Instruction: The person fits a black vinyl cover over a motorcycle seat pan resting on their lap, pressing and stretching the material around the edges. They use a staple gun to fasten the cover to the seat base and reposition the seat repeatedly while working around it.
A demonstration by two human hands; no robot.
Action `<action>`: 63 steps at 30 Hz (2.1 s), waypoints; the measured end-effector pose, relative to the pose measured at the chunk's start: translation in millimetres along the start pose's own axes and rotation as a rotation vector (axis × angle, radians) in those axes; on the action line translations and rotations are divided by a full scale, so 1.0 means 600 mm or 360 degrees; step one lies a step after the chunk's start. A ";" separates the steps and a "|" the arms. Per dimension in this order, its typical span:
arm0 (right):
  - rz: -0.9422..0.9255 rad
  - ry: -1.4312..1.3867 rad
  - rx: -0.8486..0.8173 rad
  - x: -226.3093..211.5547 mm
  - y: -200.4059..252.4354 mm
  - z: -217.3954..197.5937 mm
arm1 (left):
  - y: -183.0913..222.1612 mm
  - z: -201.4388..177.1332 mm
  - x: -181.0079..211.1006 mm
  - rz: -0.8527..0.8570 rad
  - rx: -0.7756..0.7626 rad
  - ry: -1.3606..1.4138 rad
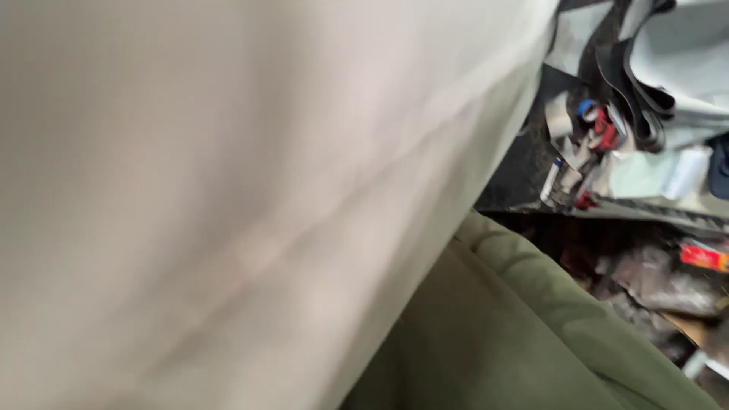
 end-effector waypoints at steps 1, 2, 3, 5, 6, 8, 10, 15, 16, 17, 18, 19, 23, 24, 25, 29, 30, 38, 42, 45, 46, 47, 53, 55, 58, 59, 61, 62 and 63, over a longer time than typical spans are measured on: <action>0.0026 0.0004 -0.0006 0.013 0.014 0.009 | 0.009 0.021 0.011 -0.0003 0.0008 0.0023; 0.0017 0.0046 0.0017 0.013 0.006 -0.001 | -0.003 0.036 0.000 -0.0002 0.0051 0.0009; 0.0009 0.0088 0.0039 0.012 0.000 -0.011 | -0.015 0.049 -0.010 -0.0002 0.0095 -0.0005; 0.0011 0.0131 0.0046 0.027 0.017 -0.017 | -0.009 0.073 -0.009 -0.0027 0.0141 -0.0002; 0.0017 0.0173 0.0023 0.043 0.029 -0.006 | 0.007 0.095 -0.001 -0.0054 0.0153 0.0017; -0.0174 -0.0004 -0.0008 0.074 0.044 0.003 | 0.025 0.076 0.016 -0.0091 0.0183 0.0033; -0.0375 -0.0196 -0.0007 0.086 0.050 0.006 | 0.019 0.054 0.025 -0.0093 0.0218 0.0030; -0.0072 -0.0080 0.0481 0.105 0.013 0.034 | 0.011 0.081 0.026 -0.0102 0.0173 0.0031; -0.0074 -0.0077 0.0482 0.096 0.003 0.037 | 0.013 0.099 0.023 -0.0104 0.0177 0.0031; -0.0039 -0.0022 0.0563 0.088 -0.006 0.036 | 0.016 0.113 0.017 -0.0147 0.0240 -0.0142; 0.0008 0.0041 0.0641 0.088 -0.010 0.033 | 0.015 0.131 0.021 -0.0187 0.0304 -0.0300; 0.0020 0.0052 0.0641 0.083 -0.008 0.028 | 0.018 0.118 0.027 -0.0187 0.0308 -0.0285; 0.0115 0.0091 0.0573 0.111 -0.020 0.028 | 0.005 0.096 0.037 -0.0108 0.0541 -0.0145; 0.0002 0.0144 0.0658 0.115 -0.027 0.033 | 0.009 0.102 0.032 -0.0116 0.0541 -0.0021; -0.0004 0.0162 0.0659 0.128 -0.026 0.023 | -0.001 0.103 0.025 -0.0130 0.0553 -0.0017; -0.0273 -0.0298 0.0406 0.147 0.018 -0.003 | 0.009 0.136 0.013 -0.0285 0.0401 -0.0009; -0.0305 -0.0434 0.0262 0.143 0.028 -0.026 | 0.000 0.142 0.005 -0.0302 0.0399 -0.0014; 0.0092 0.0234 0.0592 0.129 -0.011 -0.076 | -0.007 0.142 0.019 -0.0244 0.0388 -0.0059; 0.0188 0.0250 0.0555 0.110 0.008 -0.089 | -0.009 0.211 0.028 -0.0199 0.0360 -0.0300; 0.0190 0.0237 0.0553 0.113 0.017 -0.096 | -0.027 0.123 0.012 -0.0214 0.0266 -0.0299; 0.0188 0.0266 0.0531 0.157 0.008 -0.076 | -0.020 0.070 0.021 -0.0243 0.0261 -0.0279; -0.0049 0.0092 0.0557 0.193 -0.001 -0.059 | -0.016 0.029 0.029 -0.0268 0.0046 -0.0099; -0.0224 -0.0318 0.0074 0.472 -0.262 0.086 | 0.008 -0.043 0.045 -0.0196 -0.0193 0.0089; -0.0191 -0.0284 0.0050 0.463 -0.270 0.099 | 0.024 0.005 0.045 -0.0196 -0.0195 0.0081; 0.0060 0.0158 0.0887 0.324 -0.168 0.051 | 0.064 0.081 0.032 -0.0202 0.0207 -0.0147; -0.0032 0.0184 0.1332 0.273 -0.136 0.034 | 0.069 0.092 0.023 -0.0246 0.0382 -0.0255; -0.0055 0.0155 0.1775 0.205 -0.085 0.044 | 0.074 0.078 0.026 -0.0222 0.0516 -0.0364; -0.0141 -0.0734 0.1228 0.190 -0.100 0.074 | 0.070 0.057 0.025 -0.0323 0.0356 -0.0197; -0.0246 -0.1576 0.0611 0.158 -0.109 0.109 | 0.065 0.037 0.027 -0.0427 0.0190 -0.0035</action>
Point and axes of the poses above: each hand's wrist, its own y-axis away from the middle knuckle, its own z-axis out of the palm, x = y × z, the point moved 5 cm from there along -y, towards the middle knuckle, and after that the axes turned 6 degrees about y, right-handed, at the moved point
